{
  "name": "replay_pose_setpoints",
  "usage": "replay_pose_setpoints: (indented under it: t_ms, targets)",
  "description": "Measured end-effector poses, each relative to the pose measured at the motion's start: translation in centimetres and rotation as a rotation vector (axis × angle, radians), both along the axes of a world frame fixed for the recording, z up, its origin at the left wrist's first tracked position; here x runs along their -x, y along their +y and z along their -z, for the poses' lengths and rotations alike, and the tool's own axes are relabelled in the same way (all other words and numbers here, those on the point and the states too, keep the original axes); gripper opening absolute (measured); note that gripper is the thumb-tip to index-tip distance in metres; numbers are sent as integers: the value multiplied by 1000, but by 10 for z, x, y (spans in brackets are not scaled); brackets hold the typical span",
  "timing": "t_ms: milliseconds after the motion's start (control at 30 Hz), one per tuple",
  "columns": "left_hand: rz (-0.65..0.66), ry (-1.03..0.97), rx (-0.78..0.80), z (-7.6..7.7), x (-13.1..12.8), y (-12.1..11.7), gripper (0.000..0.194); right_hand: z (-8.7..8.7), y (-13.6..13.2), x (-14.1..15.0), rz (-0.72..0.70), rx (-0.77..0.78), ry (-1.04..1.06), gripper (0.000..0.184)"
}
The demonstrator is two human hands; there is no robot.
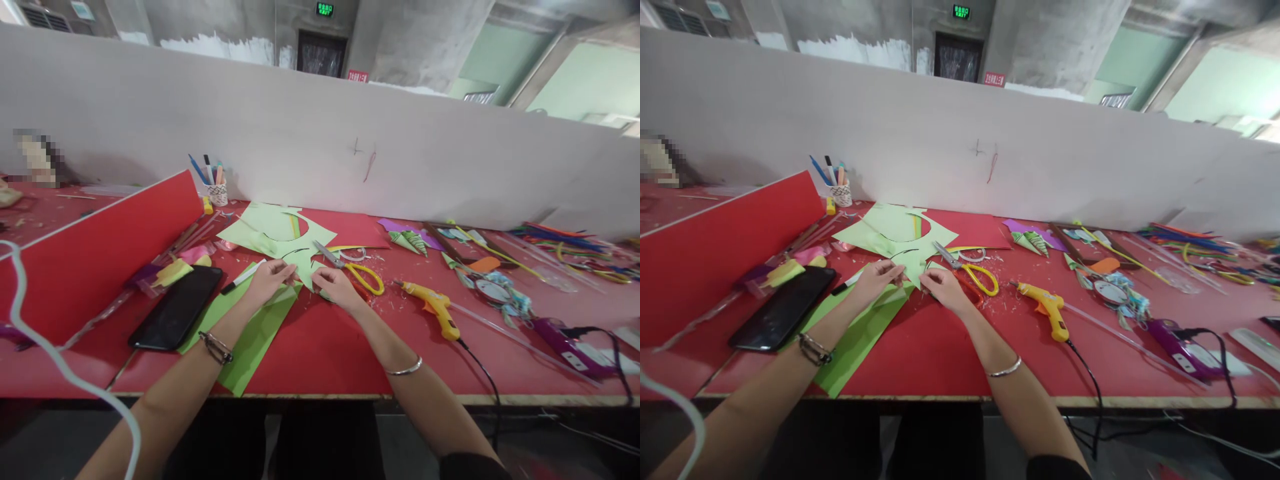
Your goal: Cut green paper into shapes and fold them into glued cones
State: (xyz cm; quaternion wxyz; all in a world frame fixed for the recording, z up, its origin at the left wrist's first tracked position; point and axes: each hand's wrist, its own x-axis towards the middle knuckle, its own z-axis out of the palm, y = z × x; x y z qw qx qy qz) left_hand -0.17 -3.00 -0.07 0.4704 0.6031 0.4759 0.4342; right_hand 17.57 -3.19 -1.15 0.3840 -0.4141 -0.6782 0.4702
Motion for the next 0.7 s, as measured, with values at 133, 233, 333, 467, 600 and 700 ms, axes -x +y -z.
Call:
replay_pose_setpoints:
  t_ms: [133, 233, 333, 467, 600, 700]
  targets:
    - [-27, -37, 18, 0, 1, 1, 40, -2, -2, 0, -52, -19, 5, 22]
    - [-16, -53, 18, 1, 0, 1, 39, -2, -3, -1, -80, -45, -27, 21]
    - [-26, -72, 21, 1, -1, 0, 38, -2, -4, -1, -75, -50, -37, 20]
    - [-25, -84, 18, 1, -1, -1, 37, -1, -5, -1, -82, -40, -67, 19]
    - [-25, -75, -9, 3, 0, 0, 37, 1, -6, 1, -127, -45, -89, 19]
    - [-28, -82, -18, 4, 0, 1, 35, 1, -7, 2, -129, -66, -90, 19]
